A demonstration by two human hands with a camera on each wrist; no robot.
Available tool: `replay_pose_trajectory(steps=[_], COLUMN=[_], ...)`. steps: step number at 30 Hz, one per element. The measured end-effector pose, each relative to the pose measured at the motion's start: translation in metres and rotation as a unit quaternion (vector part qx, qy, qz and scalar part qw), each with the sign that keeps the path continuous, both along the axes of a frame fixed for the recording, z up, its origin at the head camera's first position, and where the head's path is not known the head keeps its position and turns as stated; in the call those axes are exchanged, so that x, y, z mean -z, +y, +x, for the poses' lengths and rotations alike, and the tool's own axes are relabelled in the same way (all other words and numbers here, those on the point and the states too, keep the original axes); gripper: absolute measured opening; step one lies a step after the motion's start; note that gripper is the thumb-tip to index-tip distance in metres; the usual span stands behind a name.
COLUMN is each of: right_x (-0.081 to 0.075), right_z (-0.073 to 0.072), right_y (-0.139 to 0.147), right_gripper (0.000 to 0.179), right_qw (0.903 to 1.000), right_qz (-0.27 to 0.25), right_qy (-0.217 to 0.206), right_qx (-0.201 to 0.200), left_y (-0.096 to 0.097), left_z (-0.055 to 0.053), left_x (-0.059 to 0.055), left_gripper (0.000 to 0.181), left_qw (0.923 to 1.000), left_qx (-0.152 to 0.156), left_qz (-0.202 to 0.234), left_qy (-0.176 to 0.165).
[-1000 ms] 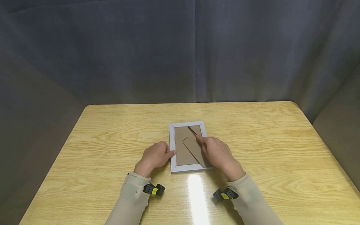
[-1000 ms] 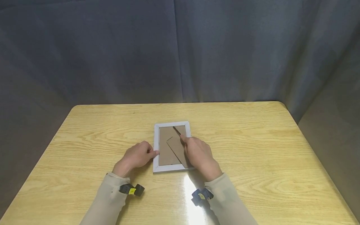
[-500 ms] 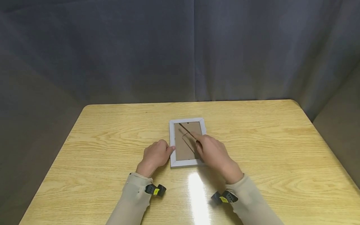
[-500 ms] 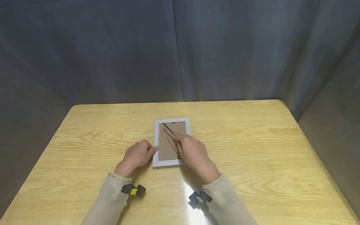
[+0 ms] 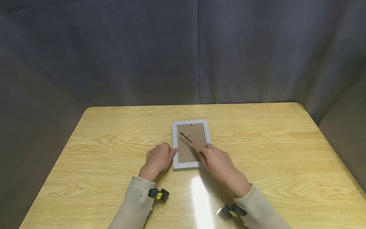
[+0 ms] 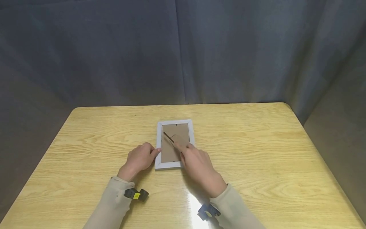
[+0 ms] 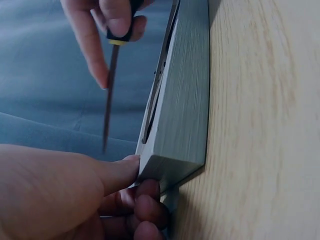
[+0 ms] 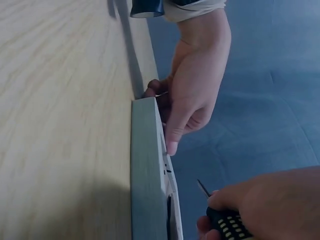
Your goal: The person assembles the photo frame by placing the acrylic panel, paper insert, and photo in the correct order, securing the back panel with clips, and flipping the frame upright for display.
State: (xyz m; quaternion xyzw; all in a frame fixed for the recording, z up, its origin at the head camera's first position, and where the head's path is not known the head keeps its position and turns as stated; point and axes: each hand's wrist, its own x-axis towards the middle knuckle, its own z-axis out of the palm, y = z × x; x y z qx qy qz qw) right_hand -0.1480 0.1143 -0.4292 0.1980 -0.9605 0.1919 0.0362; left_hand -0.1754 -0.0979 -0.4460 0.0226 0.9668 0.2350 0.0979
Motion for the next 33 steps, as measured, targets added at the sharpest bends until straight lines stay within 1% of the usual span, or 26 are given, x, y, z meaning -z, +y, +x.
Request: replay_pose_trajectory(steps=[6, 11, 18, 27, 33], right_x=[0.003, 0.004, 0.005, 0.006, 0.007], right_z=[0.004, 0.005, 0.007, 0.009, 0.009], right_y=[-0.004, -0.007, -0.009, -0.011, -0.011], right_gripper=[0.045, 0.042, 0.040, 0.039, 0.042], right_qw=[0.9999, 0.9996, 0.9993, 0.9992, 0.9989], right_qz=[0.011, 0.013, 0.020, 0.033, 0.044], right_qy=[-0.004, 0.012, 0.026, 0.018, 0.012], right_qx=[-0.011, -0.020, -0.018, -0.015, -0.012], left_y=[0.000, 0.000, 0.000, 0.000, -0.001], left_z=[0.001, 0.001, 0.000, 0.000, 0.000], left_x=[0.000, 0.000, -0.002, 0.000, -0.001], left_gripper=[0.047, 0.046, 0.049, 0.046, 0.044], left_qw=[1.0000, 1.0000, 1.0000, 1.0000, 1.0000], left_qx=[0.000, -0.001, 0.002, 0.001, 0.001], left_qz=[0.004, -0.001, -0.007, -0.008, -0.006], left_qy=[-0.002, -0.002, 0.002, 0.004, 0.005])
